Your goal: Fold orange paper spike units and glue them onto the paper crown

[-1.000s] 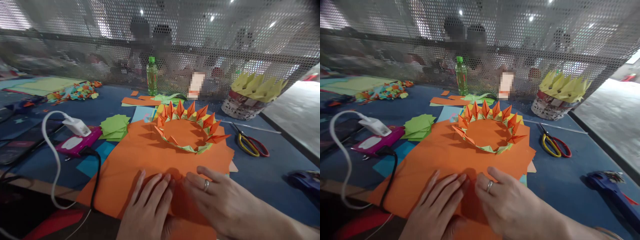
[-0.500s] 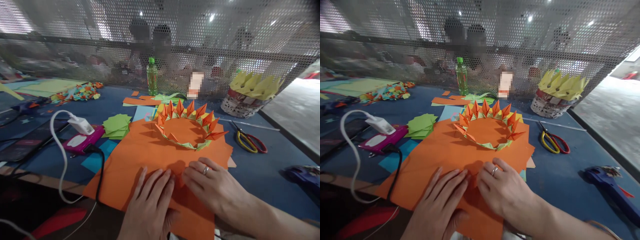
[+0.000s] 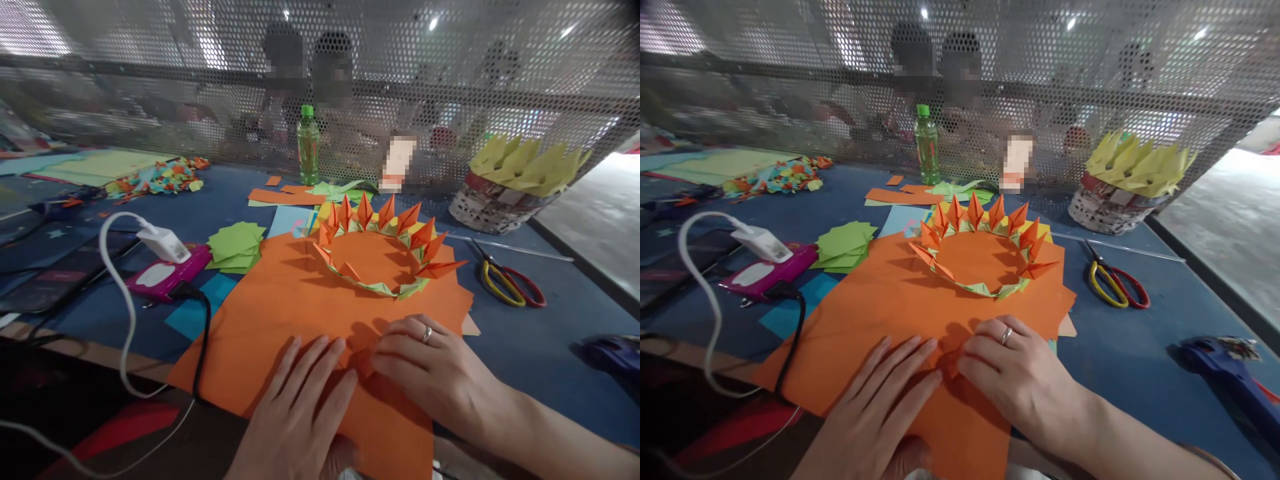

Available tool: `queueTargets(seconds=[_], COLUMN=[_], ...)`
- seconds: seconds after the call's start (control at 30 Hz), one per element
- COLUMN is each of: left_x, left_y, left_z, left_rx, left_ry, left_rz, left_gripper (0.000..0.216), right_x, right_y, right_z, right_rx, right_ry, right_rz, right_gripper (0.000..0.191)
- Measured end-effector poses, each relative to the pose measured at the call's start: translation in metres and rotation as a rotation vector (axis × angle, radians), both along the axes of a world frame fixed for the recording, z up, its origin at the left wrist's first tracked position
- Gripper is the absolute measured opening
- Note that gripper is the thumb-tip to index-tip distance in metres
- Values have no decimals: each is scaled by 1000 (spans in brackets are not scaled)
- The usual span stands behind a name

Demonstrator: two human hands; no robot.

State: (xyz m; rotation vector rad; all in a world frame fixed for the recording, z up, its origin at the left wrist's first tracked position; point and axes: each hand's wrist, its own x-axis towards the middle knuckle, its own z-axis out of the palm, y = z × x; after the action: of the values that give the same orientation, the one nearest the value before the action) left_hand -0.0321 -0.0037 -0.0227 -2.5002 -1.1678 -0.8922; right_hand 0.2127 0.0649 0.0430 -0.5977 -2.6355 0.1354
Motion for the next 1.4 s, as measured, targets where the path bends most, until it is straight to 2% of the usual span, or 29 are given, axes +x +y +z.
queueTargets(seconds=[0.13,0.2,0.23,0.37,0.47,0.57,0.67,0.87,0.97,1.07,1.17,1.2,1.27,1.4], left_x=[-3,-5,-5,-4,-4,-9,-12,-5,-3,-5,-5,-4,-1,4], left_y=[-2,-2,-2,-3,-4,-3,1,5,5,6,7,8,8,6], left_z=[12,18,20,18,19,23,23,0,-6,-1,11,16,22,23], left_rx=[-5,-151,-157,-27,-177,-157,-127,-19,-26,-20,-62,-154,-201,-202], left_ry=[37,127,158,20,37,160,217,67,50,11,2,64,-12,-84], left_rz=[-37,15,-11,-45,25,-39,-71,-49,-47,-46,-67,-80,-30,-3], left_gripper=[44,36,36,36,32,35,38,36,35,38,35,34,34,31], right_x=[0,-1,-1,-3,-1,2,4,3,4,6,7,7,6,4], right_y=[0,1,2,5,7,7,5,0,-1,-1,-1,0,1,1], right_z=[-3,-3,-3,1,2,0,-2,0,0,-1,-1,-1,0,1], right_rx=[-96,-153,-180,-284,-346,-380,-398,-387,-386,-389,-387,-386,-387,-381], right_ry=[44,68,75,94,120,140,148,151,146,151,148,144,140,137], right_rz=[-25,-34,-36,-29,-24,-38,-46,-68,-87,-104,-93,-91,-90,-88], right_gripper=[25,23,21,17,16,15,16,15,12,9,10,10,11,9])
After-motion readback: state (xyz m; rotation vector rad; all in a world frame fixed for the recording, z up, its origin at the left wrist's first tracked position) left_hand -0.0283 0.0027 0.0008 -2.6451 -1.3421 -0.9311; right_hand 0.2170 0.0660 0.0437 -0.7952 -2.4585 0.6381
